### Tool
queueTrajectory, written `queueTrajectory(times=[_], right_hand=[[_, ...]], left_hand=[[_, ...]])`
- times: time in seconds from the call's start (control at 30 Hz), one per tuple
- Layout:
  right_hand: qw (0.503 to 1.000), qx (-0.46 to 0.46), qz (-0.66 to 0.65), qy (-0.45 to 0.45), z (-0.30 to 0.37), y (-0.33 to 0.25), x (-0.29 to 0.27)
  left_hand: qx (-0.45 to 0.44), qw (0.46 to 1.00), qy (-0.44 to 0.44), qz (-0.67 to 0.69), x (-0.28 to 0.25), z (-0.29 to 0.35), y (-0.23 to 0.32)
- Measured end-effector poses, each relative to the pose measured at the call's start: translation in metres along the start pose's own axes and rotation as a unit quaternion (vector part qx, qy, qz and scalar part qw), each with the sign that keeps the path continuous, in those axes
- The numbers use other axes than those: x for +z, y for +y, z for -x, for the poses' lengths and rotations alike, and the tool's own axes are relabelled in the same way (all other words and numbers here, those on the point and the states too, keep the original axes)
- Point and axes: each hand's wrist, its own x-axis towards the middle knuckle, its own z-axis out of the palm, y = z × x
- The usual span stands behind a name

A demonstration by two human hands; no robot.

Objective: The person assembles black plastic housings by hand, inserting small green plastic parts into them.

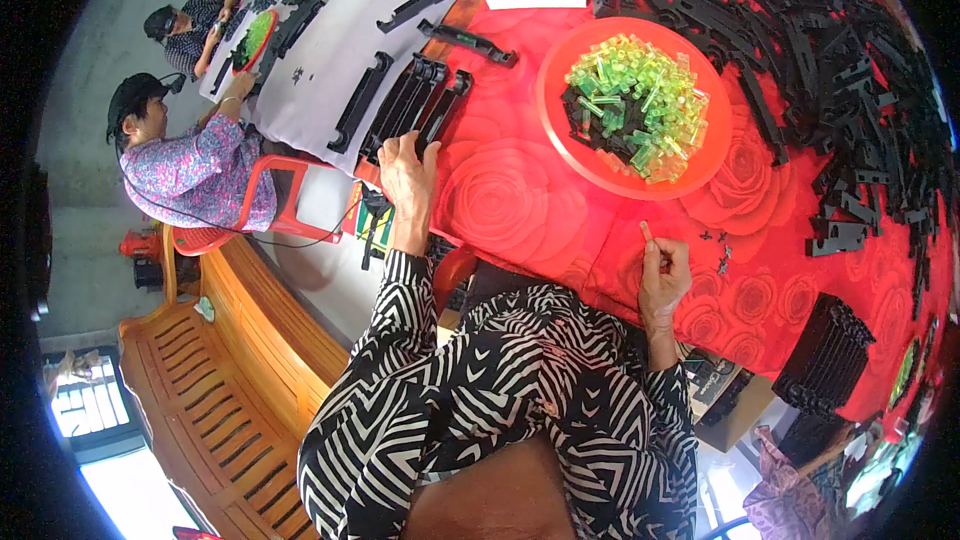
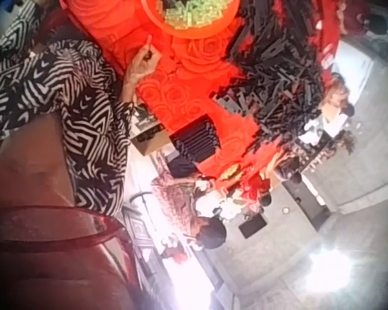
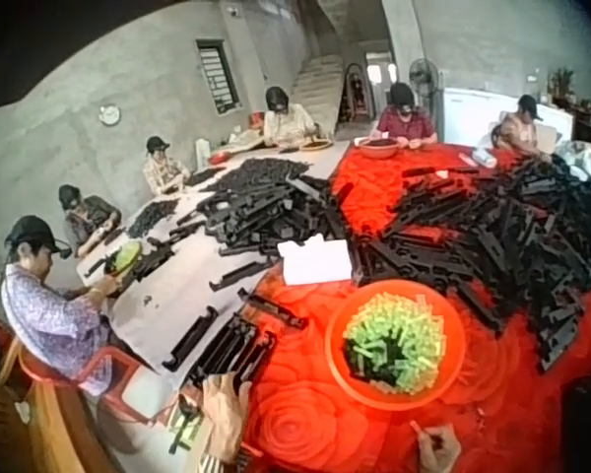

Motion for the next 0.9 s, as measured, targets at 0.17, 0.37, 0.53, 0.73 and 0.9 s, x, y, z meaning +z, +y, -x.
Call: queueTrajectory(times=[0.17, 0.37, 0.53, 0.73, 0.9], right_hand=[[1.0, 0.01, 0.009, -0.012, 0.001, 0.0, 0.0], [1.0, 0.026, 0.004, 0.003, 0.001, -0.003, -0.002], [0.999, 0.039, -0.017, 0.002, 0.001, -0.005, 0.004], [1.0, 0.022, 0.013, 0.0, 0.0, -0.011, 0.002], [0.998, 0.061, 0.005, -0.021, -0.009, -0.025, -0.009]], left_hand=[[-0.024, 0.998, 0.002, -0.059, 0.017, -0.001, -0.004], [0.022, 0.996, 0.031, -0.076, 0.024, -0.003, -0.005], [0.039, 0.993, 0.071, -0.09, 0.015, -0.001, 0.001], [0.11, 0.98, -0.014, 0.166, 0.003, 0.033, 0.084], [0.225, 0.915, -0.128, 0.311, 0.014, 0.074, 0.131]])
